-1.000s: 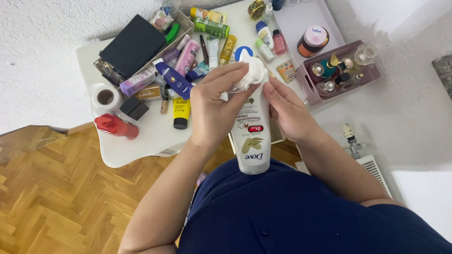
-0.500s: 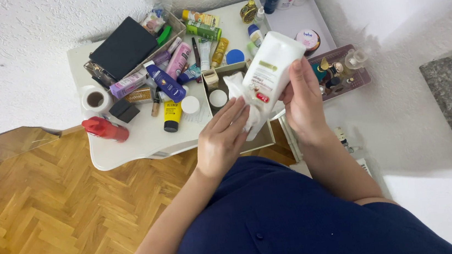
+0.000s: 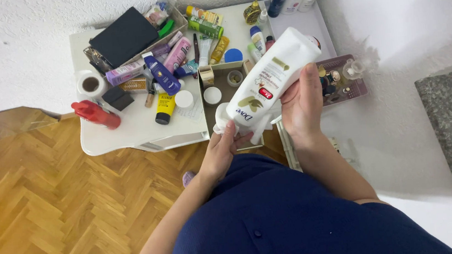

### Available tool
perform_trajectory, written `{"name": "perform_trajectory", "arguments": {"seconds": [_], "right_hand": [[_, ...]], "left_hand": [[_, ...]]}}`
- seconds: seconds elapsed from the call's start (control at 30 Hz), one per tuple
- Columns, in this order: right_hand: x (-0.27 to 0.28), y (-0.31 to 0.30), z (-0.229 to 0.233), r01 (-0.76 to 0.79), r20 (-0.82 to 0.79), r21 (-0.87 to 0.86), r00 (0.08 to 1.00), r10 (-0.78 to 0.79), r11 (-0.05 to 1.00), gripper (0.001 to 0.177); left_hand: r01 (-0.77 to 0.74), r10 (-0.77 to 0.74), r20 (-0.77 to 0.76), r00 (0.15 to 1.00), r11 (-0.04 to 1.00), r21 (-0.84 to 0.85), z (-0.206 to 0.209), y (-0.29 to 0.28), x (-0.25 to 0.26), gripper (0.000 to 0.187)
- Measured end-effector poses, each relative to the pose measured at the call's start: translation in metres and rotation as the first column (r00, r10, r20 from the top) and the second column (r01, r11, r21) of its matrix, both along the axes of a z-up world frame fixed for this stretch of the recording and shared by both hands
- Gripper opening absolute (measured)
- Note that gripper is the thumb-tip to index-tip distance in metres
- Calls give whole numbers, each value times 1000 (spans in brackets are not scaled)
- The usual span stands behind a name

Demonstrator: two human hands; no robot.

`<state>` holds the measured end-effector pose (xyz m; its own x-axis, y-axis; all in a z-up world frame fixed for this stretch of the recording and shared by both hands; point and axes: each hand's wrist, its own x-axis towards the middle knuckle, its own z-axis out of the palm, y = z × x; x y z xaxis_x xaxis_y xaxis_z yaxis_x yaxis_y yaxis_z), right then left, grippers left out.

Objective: The person wipes and sorts various cosmetic items on a white table, including tubes, bottles, and jars. They use a white cloth to wipe each item and place them into a drawer or on the table surface. The person handles items one at a time, occasionally opening a small box to retrieve or store products.

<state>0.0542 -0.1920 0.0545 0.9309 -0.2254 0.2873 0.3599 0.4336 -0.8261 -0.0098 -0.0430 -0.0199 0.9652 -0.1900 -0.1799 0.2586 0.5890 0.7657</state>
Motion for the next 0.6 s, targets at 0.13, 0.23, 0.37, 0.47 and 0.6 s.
{"name": "perform_trajectory", "arguments": {"seconds": [0.13,0.23,0.37,0.47,0.6], "right_hand": [[1,-58,-59,-40,71,-227,996,57,973,53],[-8,-82,-70,164,155,-513,983,-97,842,41],[-23,-101,-67,164,174,-630,982,-68,759,41],[-25,-107,-57,141,159,-680,986,-43,720,40],[-12,-104,-35,19,-31,-678,998,-55,734,27]], "left_hand": [[18,-20,-57,998,999,-31,-22,-17,-7,55],[-22,16,-150,989,999,-40,-42,-30,-10,42],[-104,112,-253,961,994,47,-68,-45,-3,31],[-202,238,-280,930,967,153,-62,-45,2,27],[-482,535,-234,812,840,250,-28,-29,15,20]]}}
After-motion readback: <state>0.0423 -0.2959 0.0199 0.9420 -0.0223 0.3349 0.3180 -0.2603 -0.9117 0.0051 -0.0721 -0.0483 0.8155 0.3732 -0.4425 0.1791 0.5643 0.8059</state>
